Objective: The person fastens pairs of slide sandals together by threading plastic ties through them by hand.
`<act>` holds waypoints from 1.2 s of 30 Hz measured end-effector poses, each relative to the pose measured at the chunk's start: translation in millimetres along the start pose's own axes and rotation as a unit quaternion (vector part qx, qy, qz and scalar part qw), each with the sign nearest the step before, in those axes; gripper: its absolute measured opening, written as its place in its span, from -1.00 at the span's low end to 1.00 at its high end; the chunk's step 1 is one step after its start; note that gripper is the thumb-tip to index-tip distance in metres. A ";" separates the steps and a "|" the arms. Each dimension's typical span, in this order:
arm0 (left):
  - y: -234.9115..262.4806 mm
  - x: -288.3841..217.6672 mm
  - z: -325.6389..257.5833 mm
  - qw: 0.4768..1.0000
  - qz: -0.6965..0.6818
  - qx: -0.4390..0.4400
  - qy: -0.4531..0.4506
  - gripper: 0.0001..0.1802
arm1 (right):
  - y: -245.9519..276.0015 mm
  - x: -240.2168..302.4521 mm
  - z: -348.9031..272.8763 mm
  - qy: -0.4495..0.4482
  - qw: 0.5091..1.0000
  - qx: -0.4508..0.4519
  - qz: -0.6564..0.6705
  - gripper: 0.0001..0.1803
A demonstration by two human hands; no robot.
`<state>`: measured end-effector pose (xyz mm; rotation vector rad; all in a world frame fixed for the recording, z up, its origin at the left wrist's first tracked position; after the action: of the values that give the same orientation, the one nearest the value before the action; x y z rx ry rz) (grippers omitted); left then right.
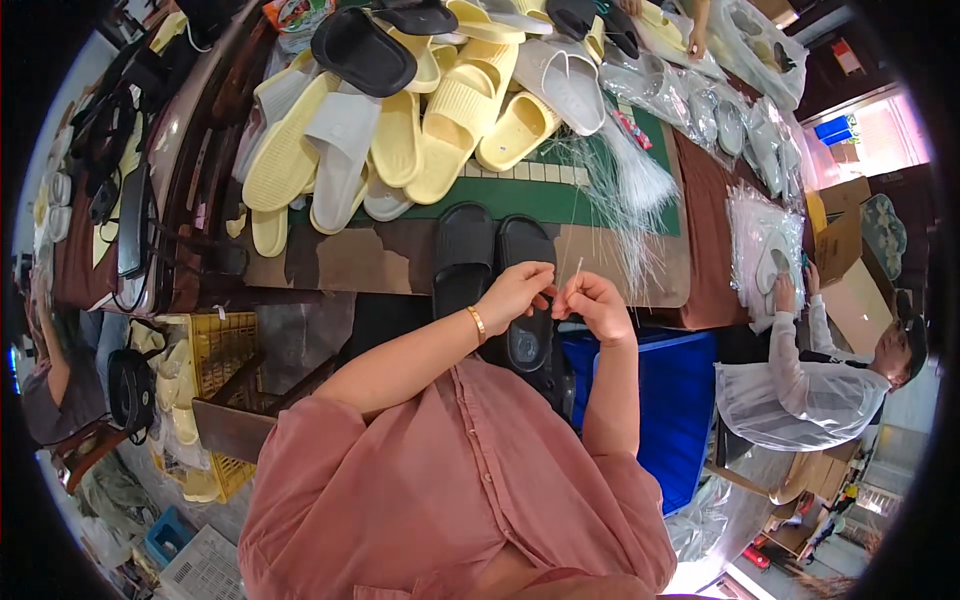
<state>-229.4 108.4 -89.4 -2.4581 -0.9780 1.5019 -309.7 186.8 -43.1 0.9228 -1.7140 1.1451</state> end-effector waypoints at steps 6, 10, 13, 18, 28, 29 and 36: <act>-0.5 8.1 2.5 0.999 0.001 0.005 0.033 -0.67 | -7.9 -11.3 -2.5 -0.038 0.997 0.072 0.018 -0.85; 0.4 10.8 2.8 0.999 -0.011 0.031 0.025 -0.71 | -13.4 -17.1 -7.6 -0.069 0.991 0.108 0.028 -0.85; 6.9 -1.1 -6.4 0.999 -0.047 0.002 0.010 -0.71 | -8.3 -16.5 -12.0 -0.071 0.992 0.097 0.028 -0.85; 48.7 -33.1 -34.4 0.986 -0.040 -0.109 -0.121 -0.71 | 3.0 -25.4 -26.9 -0.106 0.990 0.081 0.052 -0.84; 82.3 23.1 -108.2 0.974 0.205 -0.079 0.047 -0.60 | 7.0 -82.1 -47.8 -0.200 0.973 -0.090 -0.074 -0.91; 80.9 33.8 -113.4 0.968 0.225 -0.057 0.094 -0.59 | 5.0 -86.0 -50.2 -0.230 0.959 -0.101 -0.130 -0.92; 96.8 74.7 -94.2 0.973 0.186 -0.038 0.128 -0.57 | 12.0 -78.3 -38.2 -0.158 0.876 -0.225 -0.396 -0.82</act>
<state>-83.0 96.7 -137.0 -2.9208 -0.5599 1.2007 -282.7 235.6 -111.2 1.3649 -1.4931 0.0474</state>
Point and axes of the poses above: each hand's wrist, its own z-axis towards the middle knuckle, its own y-axis out of the back of the hand, x = y × z, the point moved 8 cm from there along z, towards the middle knuckle, and after that the axes turned 3 degrees about y, right-handed, at the moved point
